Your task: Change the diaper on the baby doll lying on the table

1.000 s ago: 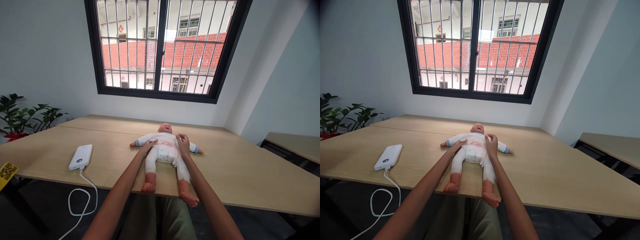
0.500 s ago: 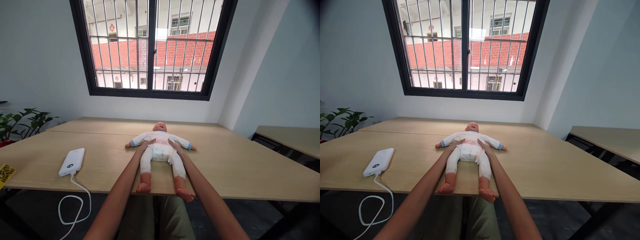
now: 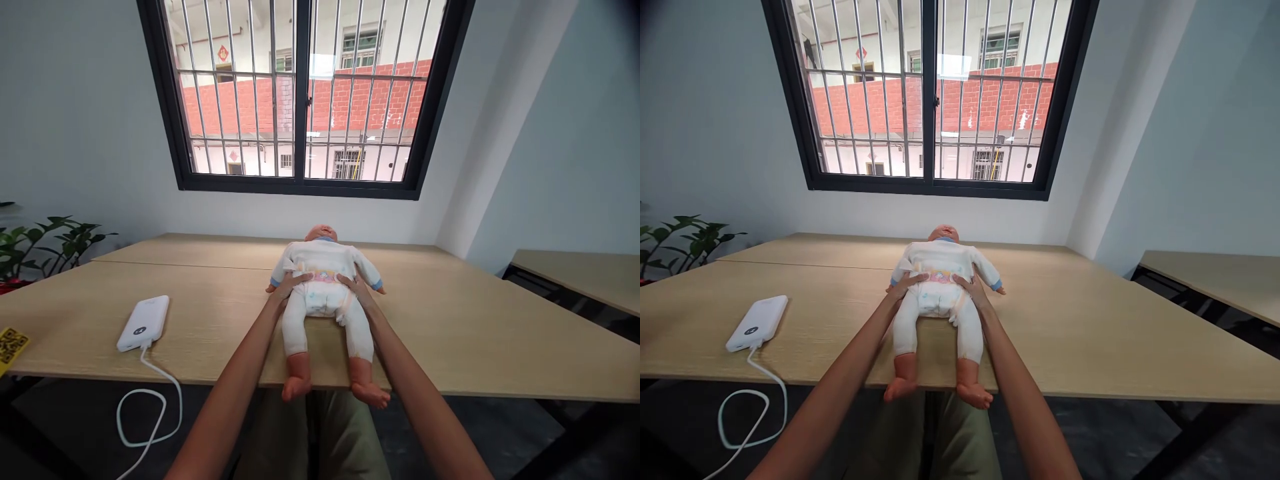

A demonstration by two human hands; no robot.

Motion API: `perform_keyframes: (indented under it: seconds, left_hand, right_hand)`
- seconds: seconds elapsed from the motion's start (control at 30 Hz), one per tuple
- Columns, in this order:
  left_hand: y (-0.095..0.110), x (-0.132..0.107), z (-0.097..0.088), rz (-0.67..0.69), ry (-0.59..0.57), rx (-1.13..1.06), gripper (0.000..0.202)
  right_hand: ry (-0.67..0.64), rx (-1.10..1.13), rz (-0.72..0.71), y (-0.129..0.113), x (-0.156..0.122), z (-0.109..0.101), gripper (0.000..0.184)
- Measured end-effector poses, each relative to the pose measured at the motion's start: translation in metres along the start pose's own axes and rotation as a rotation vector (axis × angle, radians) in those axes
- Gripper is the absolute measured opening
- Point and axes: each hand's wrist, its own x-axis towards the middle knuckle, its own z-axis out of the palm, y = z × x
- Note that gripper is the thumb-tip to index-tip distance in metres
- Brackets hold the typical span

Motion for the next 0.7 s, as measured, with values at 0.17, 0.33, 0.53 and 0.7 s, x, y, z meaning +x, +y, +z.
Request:
perform_keyframes:
  seconds: [0.17, 0.33, 0.53, 0.7]
  left_hand:
    - [0.014, 0.002, 0.003, 0.061, -0.052, -0.057, 0.062]
    - [0.029, -0.015, 0.015, 0.105, -0.087, -0.054, 0.078]
    - [0.017, -0.082, 0.020, 0.071, -0.043, 0.117, 0.075]
    - [-0.005, -0.155, 0.005, -0.101, -0.128, 0.392, 0.057]
  right_hand:
    - [0.022, 0.039, -0.074, -0.020, -0.008, 0.006, 0.070]
    - [0.094, 0.100, -0.094, -0.034, -0.023, 0.006, 0.073]
    - [0.201, 0.189, 0.063, -0.047, -0.064, -0.004, 0.078]
    - [0.367, 0.044, 0.048, -0.044, -0.134, 0.007, 0.090]
